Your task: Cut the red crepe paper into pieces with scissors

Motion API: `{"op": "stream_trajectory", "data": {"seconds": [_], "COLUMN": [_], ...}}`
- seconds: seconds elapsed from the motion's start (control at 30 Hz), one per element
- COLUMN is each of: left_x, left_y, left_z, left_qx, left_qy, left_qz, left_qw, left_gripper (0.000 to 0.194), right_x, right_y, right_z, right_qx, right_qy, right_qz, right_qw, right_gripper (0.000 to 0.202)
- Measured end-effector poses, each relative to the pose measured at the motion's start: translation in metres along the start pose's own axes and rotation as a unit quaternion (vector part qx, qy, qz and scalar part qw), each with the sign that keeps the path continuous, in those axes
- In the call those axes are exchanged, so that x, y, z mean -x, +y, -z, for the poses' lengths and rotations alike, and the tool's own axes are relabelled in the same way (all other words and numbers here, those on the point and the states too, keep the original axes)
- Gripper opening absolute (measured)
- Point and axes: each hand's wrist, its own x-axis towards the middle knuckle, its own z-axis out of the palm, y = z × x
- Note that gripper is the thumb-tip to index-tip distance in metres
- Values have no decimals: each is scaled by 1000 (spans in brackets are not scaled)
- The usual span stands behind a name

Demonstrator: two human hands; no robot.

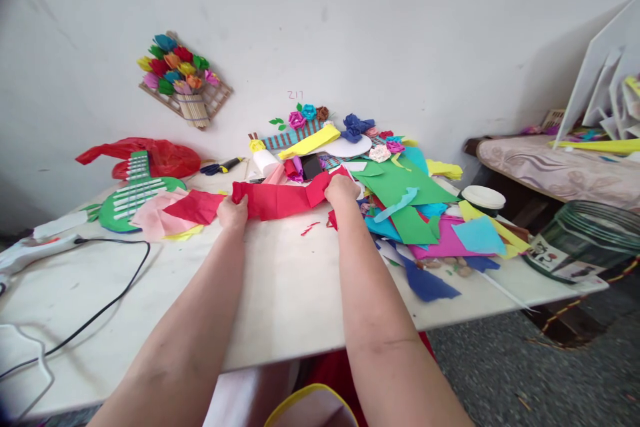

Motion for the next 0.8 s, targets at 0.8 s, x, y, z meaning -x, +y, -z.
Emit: {"op": "stream_trajectory", "data": {"seconds": [0.8], "left_x": [0], "left_y": [0], "left_z": [3], "left_qx": [-6], "left_qy": [-11], "left_qz": [-4], "left_qw": [1000], "left_gripper": [27], "right_x": [-11], "right_y": [11], "right_z": [-18], "right_qx": [-64], "right_qy": [58], "right_qz": [37], "right_qw": [996], "right_gripper": [41]}}
